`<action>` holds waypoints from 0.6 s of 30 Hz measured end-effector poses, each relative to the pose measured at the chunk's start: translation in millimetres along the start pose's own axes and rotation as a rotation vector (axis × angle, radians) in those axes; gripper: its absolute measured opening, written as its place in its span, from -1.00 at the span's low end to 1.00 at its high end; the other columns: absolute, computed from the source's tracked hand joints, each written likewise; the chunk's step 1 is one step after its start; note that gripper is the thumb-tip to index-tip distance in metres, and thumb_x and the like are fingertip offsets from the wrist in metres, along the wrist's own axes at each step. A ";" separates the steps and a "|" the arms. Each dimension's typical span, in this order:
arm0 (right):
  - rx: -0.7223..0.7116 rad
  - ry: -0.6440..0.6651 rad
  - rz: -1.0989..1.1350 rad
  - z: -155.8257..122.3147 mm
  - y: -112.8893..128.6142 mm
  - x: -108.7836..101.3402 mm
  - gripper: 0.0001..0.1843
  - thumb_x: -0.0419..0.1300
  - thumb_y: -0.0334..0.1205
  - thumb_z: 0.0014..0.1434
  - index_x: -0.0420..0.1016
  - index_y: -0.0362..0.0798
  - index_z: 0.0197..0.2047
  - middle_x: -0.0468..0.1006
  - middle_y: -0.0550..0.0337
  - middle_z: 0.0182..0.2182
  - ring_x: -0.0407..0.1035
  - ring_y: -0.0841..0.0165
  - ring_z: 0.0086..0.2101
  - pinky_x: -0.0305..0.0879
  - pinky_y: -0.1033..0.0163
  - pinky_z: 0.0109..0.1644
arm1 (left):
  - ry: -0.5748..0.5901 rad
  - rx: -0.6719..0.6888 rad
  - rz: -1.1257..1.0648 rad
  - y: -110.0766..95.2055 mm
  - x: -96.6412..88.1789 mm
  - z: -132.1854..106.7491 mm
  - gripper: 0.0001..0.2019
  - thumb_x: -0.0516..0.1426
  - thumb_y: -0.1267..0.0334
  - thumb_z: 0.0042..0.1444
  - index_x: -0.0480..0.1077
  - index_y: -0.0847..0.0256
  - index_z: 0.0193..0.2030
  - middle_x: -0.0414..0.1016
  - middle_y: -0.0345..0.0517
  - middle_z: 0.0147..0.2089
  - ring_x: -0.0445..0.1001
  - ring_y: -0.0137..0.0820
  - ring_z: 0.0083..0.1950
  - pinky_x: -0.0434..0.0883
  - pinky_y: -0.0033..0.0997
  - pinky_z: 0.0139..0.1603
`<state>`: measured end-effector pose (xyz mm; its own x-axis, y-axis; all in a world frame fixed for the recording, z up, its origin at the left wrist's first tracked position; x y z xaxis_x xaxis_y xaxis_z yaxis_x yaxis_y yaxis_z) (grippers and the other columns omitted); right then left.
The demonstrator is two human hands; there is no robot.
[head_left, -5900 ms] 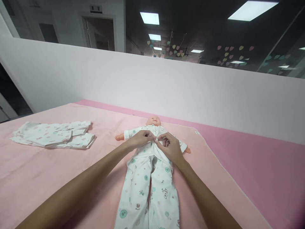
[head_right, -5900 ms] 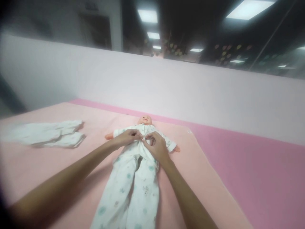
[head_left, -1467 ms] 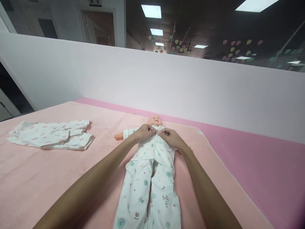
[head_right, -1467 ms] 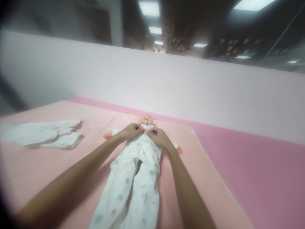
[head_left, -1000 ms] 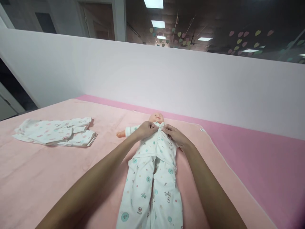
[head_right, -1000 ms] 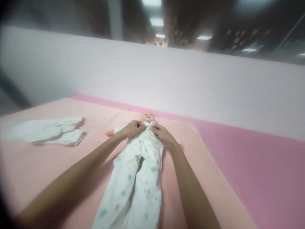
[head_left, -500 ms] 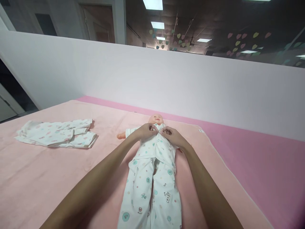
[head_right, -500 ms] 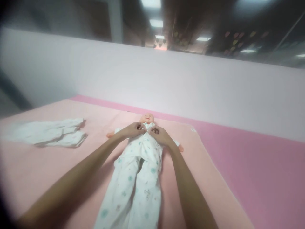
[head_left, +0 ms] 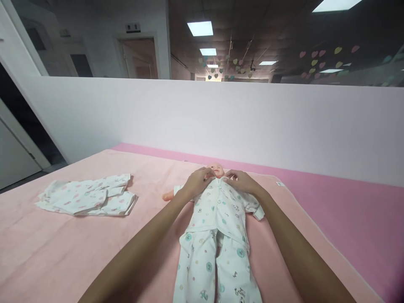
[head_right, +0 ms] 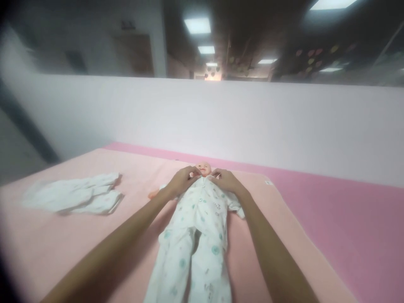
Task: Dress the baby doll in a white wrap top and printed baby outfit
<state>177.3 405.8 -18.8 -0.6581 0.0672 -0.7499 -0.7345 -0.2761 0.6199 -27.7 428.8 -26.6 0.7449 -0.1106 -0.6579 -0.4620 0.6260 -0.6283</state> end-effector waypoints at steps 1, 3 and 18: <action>-0.016 0.001 -0.001 2.1 1.4 0.5 -0.75 0.31 0.00 0.27 0.68 0.02 -0.13 0.71 0.13 -0.15 0.44 0.23 -0.23 0.35 0.12 -0.10 | -0.013 0.024 0.020 -0.6 1.1 1.2 -0.83 0.15 0.13 0.37 0.57 0.02 -0.05 0.61 -0.12 -0.05 0.55 -0.26 -0.12 0.38 -0.29 -0.09; -0.048 -0.015 0.044 4.4 3.8 4.0 -0.73 0.31 0.02 0.28 0.68 0.03 -0.13 0.71 0.15 -0.15 0.45 0.23 -0.22 0.34 0.12 -0.08 | -0.062 0.041 0.007 -0.6 3.0 2.4 -0.82 0.15 0.12 0.38 0.57 0.05 -0.09 0.63 -0.13 -0.07 0.55 -0.26 -0.12 0.37 -0.29 -0.10; 0.157 -0.120 0.598 0.8 -24.0 39.5 -0.57 0.52 0.11 0.07 0.67 0.01 -0.12 0.71 0.11 -0.15 0.54 0.19 -0.10 0.40 0.10 0.06 | -0.116 0.014 -0.254 8.0 15.6 5.1 -0.79 0.18 0.10 0.34 0.62 0.10 -0.14 0.68 -0.20 -0.23 0.50 -0.36 -0.31 0.39 -0.36 -0.17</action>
<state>168.8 415.8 -63.1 -0.9698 0.0541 -0.2378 -0.2435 -0.1561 0.9573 -17.3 436.0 -39.8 0.8868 -0.1765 -0.4271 -0.2470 0.6001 -0.7609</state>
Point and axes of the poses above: each hand's wrist, its own z-axis towards the middle knuckle, its own x-axis out of the palm, y = z × x, the point moved 7 cm from there along z, towards the middle knuckle
